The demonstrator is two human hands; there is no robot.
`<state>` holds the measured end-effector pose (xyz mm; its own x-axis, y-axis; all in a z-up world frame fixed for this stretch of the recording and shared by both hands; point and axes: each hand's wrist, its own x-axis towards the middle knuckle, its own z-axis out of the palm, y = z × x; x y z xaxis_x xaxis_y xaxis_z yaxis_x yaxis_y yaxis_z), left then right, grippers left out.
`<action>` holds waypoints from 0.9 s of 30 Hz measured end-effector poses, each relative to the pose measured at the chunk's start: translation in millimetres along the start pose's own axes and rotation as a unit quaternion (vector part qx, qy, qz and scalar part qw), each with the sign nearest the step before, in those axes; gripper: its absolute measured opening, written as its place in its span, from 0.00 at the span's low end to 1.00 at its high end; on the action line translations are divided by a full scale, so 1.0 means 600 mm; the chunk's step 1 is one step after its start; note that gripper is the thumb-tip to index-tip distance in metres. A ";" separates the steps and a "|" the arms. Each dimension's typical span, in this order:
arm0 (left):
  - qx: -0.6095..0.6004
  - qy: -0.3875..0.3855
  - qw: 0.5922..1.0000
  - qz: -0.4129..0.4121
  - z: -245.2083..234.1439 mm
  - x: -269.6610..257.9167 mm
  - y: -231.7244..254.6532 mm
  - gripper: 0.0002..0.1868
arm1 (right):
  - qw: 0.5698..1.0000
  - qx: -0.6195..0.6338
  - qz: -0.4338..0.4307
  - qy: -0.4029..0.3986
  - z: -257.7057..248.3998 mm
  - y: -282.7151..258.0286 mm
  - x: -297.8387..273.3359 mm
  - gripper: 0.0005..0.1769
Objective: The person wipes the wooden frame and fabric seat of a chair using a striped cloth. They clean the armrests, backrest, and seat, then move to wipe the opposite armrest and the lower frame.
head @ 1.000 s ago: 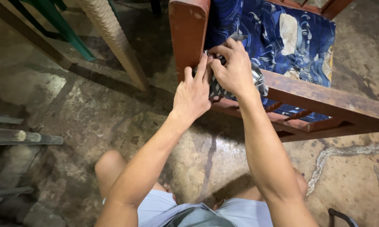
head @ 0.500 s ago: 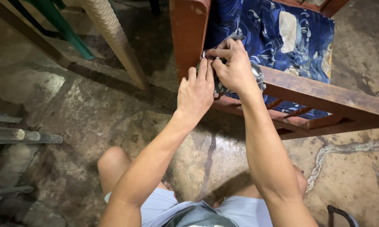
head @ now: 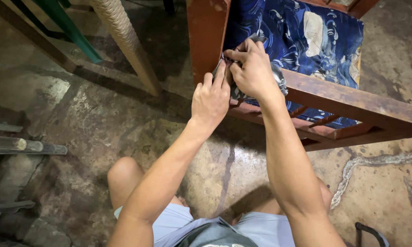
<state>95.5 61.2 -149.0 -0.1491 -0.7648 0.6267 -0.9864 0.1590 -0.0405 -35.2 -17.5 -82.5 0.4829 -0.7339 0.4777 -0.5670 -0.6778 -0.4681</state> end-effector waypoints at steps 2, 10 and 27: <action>-0.007 0.022 1.000 -0.003 -0.008 0.000 0.004 0.17 | 1.000 0.005 -0.006 0.002 0.001 0.002 -0.005 0.18; -0.014 0.051 0.999 -0.002 -0.013 -0.003 0.011 0.16 | 1.000 0.022 -0.003 0.018 0.000 -0.003 -0.008 0.19; -0.045 0.006 0.996 0.082 -0.016 0.036 0.061 0.36 | 0.980 -0.125 -0.061 0.144 -0.061 -0.011 -0.075 0.17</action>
<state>57.1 56.4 -129.2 -0.3065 -0.7167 0.6264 -0.9386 0.3369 -0.0738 -77.8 21.5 -73.8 0.3691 -0.5800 0.7262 -0.6794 -0.7015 -0.2150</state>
